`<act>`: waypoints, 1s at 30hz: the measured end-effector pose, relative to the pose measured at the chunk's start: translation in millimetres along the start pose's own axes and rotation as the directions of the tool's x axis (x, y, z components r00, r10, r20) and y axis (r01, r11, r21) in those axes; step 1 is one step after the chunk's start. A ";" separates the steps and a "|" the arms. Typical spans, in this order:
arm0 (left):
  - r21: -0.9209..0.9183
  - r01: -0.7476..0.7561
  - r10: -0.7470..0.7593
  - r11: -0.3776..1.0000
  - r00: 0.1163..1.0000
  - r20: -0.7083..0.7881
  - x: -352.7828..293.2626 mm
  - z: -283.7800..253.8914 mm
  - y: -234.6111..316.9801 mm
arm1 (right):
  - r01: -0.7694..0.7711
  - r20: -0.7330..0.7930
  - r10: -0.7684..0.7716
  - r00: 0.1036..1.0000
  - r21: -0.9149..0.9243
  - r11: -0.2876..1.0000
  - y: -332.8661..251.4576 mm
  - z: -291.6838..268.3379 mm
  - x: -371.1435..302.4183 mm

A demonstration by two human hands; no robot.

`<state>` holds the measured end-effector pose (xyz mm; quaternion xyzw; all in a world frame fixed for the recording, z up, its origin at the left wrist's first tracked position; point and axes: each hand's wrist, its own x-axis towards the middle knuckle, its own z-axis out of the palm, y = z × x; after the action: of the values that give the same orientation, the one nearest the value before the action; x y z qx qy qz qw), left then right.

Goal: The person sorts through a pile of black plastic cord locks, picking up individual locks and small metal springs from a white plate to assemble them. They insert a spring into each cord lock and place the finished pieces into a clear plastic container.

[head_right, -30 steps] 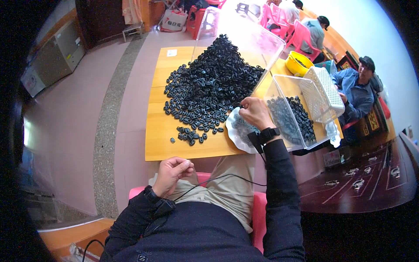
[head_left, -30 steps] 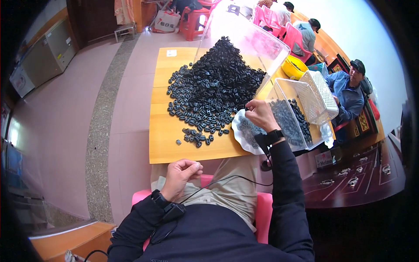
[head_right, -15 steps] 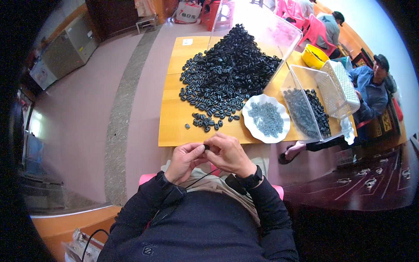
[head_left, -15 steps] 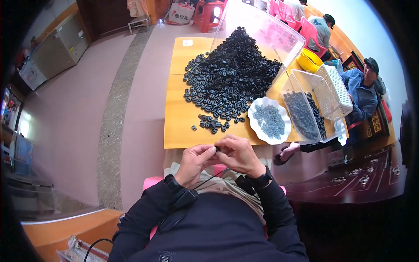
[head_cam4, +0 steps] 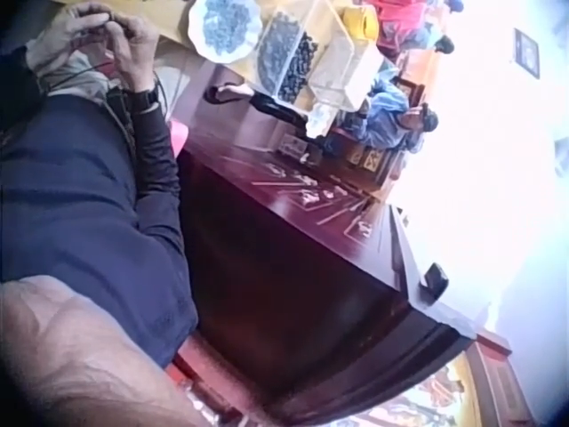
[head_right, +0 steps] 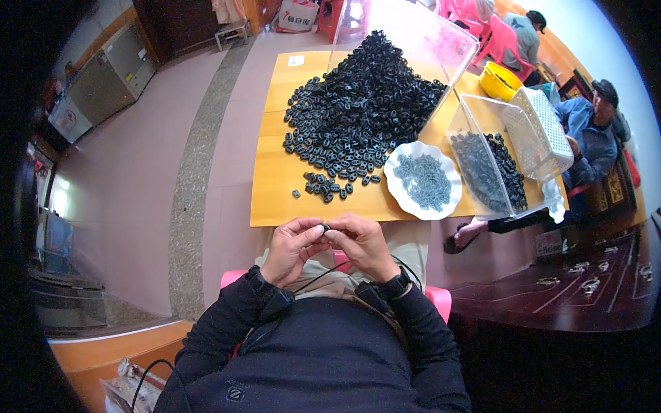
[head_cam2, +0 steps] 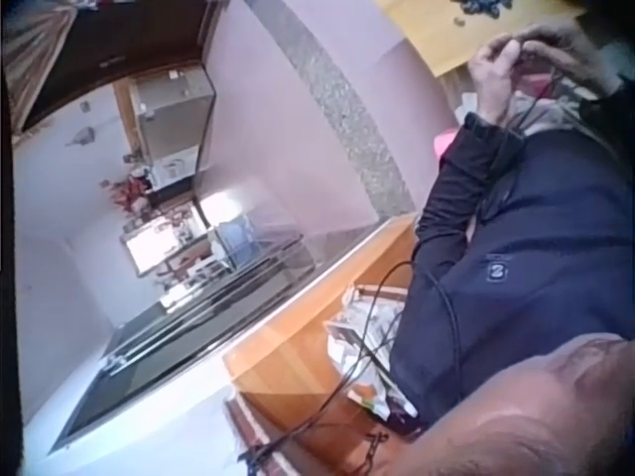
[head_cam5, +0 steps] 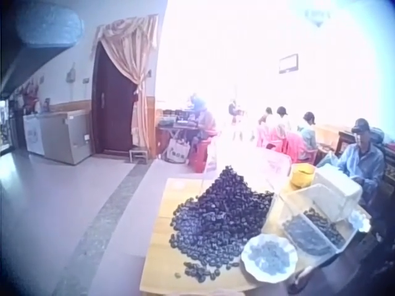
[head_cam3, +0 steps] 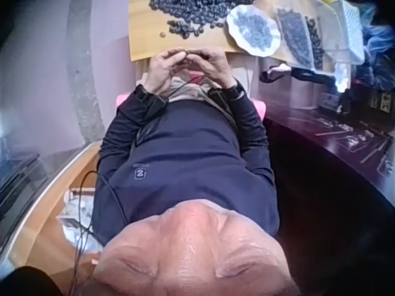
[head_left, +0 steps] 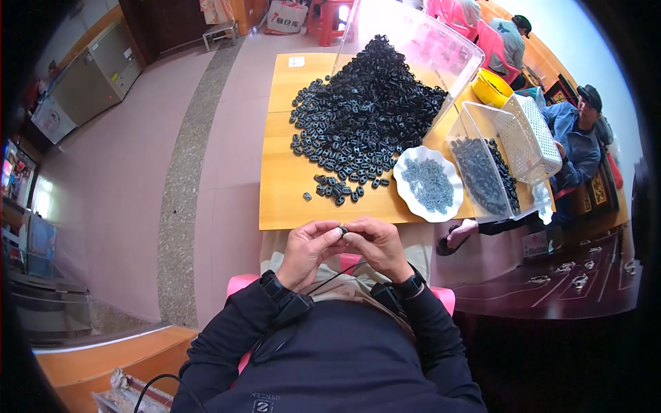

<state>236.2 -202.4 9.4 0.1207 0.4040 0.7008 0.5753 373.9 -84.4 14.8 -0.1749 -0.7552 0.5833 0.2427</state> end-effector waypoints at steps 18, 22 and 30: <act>0.031 -0.008 0.008 0.999 1.000 0.009 1.6 -1.9 -1.8 | -0.050 -0.092 0.062 0.994 0.131 0.990 1.3 6.4 -3.3; 0.015 -0.012 0.013 1.000 0.999 -0.030 1.9 -1.4 0.5 | 0.034 -0.206 -0.111 0.972 -0.344 0.938 7.4 -8.9 8.6; 0.034 -0.158 0.162 0.987 0.975 -0.155 7.8 -10.0 -4.4 | 0.127 -0.090 -0.234 0.968 -0.626 0.770 0.2 -11.0 34.1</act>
<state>230.5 -199.5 -2.5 0.1034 0.4445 0.7478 0.4822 352.2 -56.9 22.4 -0.2178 -0.8945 0.2631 0.2883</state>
